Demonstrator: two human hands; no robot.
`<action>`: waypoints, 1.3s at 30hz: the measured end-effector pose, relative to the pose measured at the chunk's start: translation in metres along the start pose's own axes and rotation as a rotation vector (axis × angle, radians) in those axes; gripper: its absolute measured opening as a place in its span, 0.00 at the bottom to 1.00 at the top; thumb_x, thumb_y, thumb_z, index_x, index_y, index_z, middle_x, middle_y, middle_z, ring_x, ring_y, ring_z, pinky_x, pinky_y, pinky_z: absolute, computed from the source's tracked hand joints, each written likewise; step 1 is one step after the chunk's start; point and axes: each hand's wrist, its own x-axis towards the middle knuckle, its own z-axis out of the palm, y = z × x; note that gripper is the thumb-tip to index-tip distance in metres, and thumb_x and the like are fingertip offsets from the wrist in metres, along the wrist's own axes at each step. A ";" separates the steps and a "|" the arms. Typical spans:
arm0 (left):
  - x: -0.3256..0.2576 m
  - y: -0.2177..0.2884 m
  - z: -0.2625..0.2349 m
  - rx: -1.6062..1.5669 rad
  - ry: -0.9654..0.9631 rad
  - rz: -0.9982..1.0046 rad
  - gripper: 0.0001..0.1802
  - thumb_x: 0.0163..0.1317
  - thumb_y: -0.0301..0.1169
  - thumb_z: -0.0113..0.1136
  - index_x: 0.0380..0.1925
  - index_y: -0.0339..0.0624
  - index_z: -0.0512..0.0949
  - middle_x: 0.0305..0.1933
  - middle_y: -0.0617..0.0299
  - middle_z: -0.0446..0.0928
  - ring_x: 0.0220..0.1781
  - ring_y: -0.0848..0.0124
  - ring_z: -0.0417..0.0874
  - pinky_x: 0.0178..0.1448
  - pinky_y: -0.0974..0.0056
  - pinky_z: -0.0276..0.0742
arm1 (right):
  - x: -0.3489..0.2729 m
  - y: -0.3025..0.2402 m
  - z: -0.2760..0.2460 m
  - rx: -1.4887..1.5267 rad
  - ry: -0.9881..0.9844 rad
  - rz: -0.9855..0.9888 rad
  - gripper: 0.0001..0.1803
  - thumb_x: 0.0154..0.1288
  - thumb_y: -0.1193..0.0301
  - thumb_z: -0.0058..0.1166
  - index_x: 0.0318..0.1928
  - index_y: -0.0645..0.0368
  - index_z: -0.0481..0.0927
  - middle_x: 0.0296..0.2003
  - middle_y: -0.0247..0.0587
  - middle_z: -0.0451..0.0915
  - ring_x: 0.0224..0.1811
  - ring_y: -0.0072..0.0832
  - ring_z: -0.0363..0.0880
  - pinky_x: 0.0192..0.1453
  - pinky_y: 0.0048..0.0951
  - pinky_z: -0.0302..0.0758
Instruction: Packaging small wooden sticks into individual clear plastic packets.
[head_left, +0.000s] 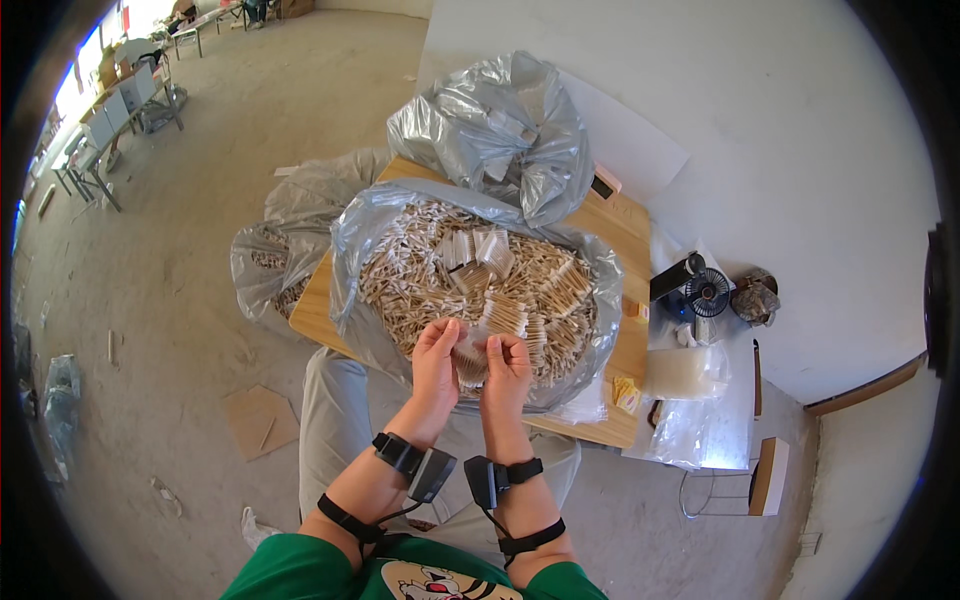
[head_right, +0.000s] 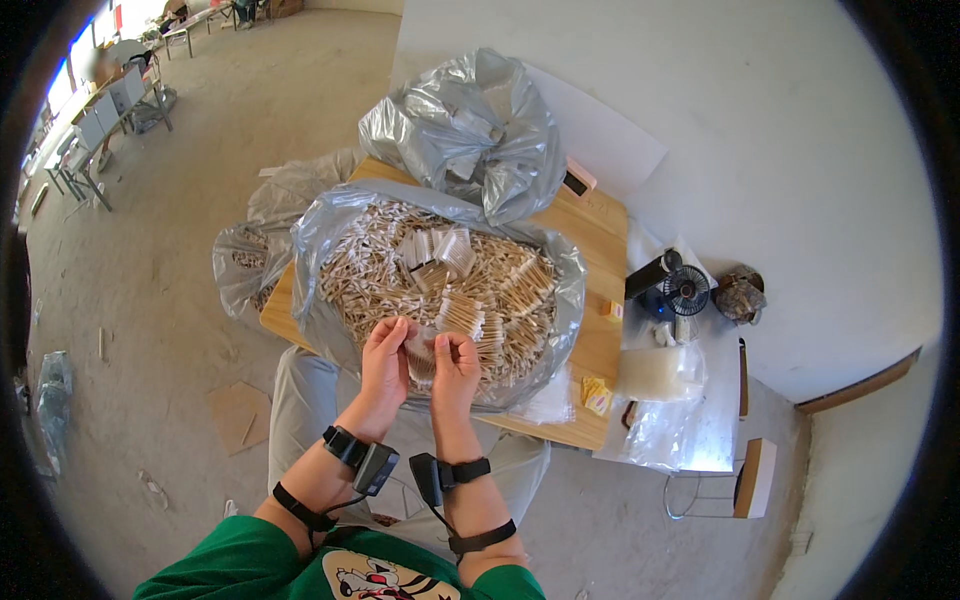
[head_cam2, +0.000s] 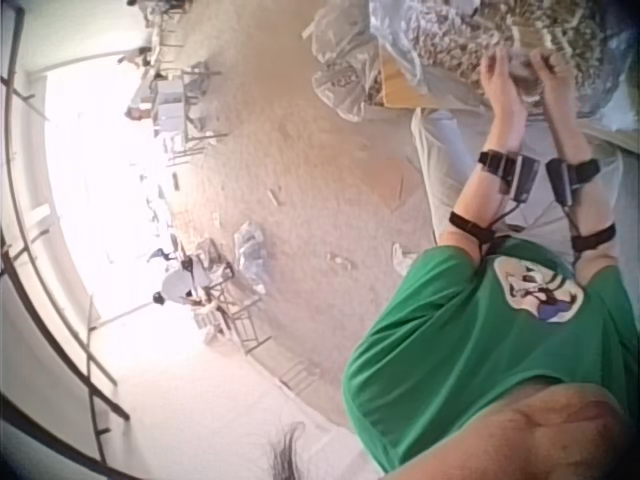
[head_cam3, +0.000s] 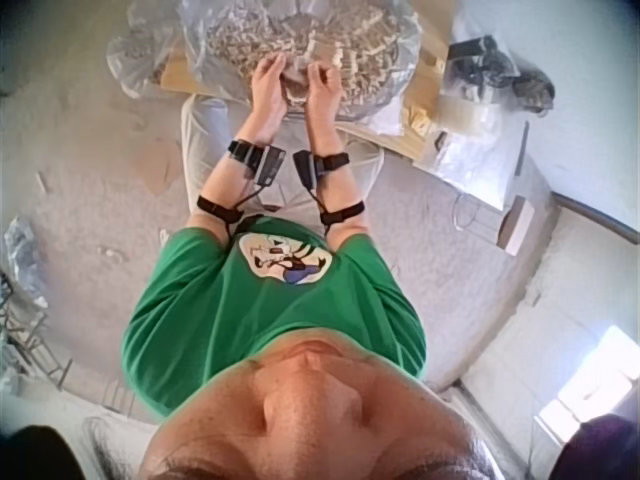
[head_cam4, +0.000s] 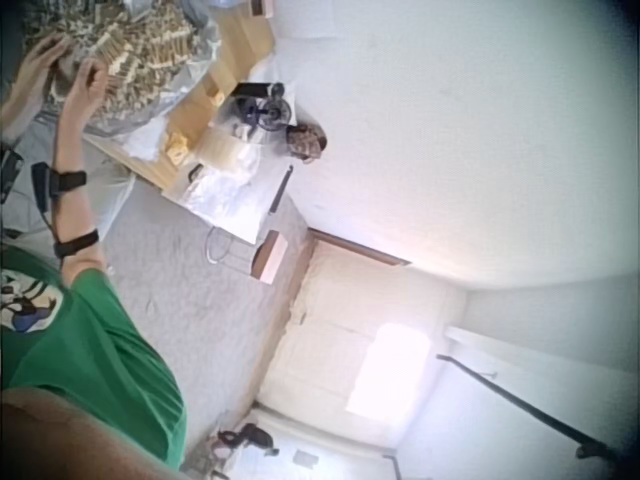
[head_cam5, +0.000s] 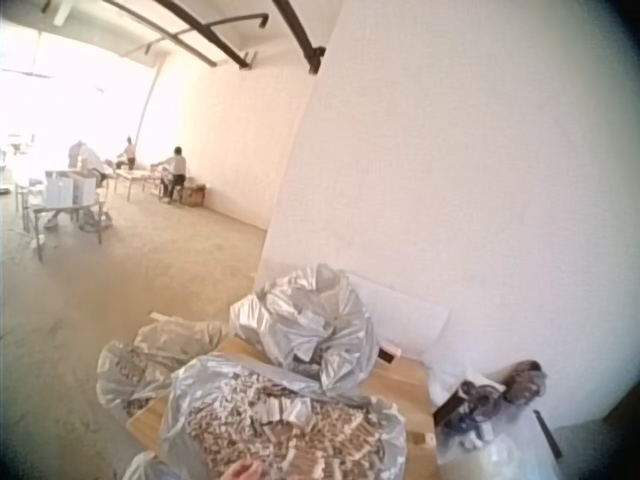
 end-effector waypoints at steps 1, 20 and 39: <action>0.002 -0.003 -0.005 -0.039 -0.017 -0.002 0.04 0.63 0.29 0.56 0.34 0.41 0.75 0.34 0.66 0.76 0.39 0.78 0.73 0.47 0.72 0.67 | -0.001 0.001 0.001 -0.020 -0.002 -0.006 0.05 0.66 0.72 0.50 0.37 0.60 0.74 0.31 0.35 0.78 0.34 0.18 0.74 0.41 0.18 0.70; 0.012 0.026 -0.010 0.477 -0.164 0.102 0.04 0.65 0.25 0.51 0.31 0.38 0.71 0.25 0.65 0.75 0.24 0.81 0.73 0.28 0.75 0.68 | -0.002 0.005 -0.021 0.022 -0.089 0.191 0.16 0.72 0.59 0.38 0.43 0.59 0.72 0.35 0.35 0.77 0.33 0.18 0.72 0.35 0.19 0.70; 0.036 0.028 -0.045 1.034 -0.030 0.247 0.10 0.64 0.32 0.54 0.28 0.36 0.72 0.16 0.66 0.71 0.17 0.78 0.70 0.21 0.71 0.65 | 0.015 0.032 -0.031 -0.597 0.199 -0.082 0.14 0.65 0.63 0.52 0.35 0.63 0.77 0.22 0.36 0.75 0.21 0.22 0.68 0.25 0.26 0.66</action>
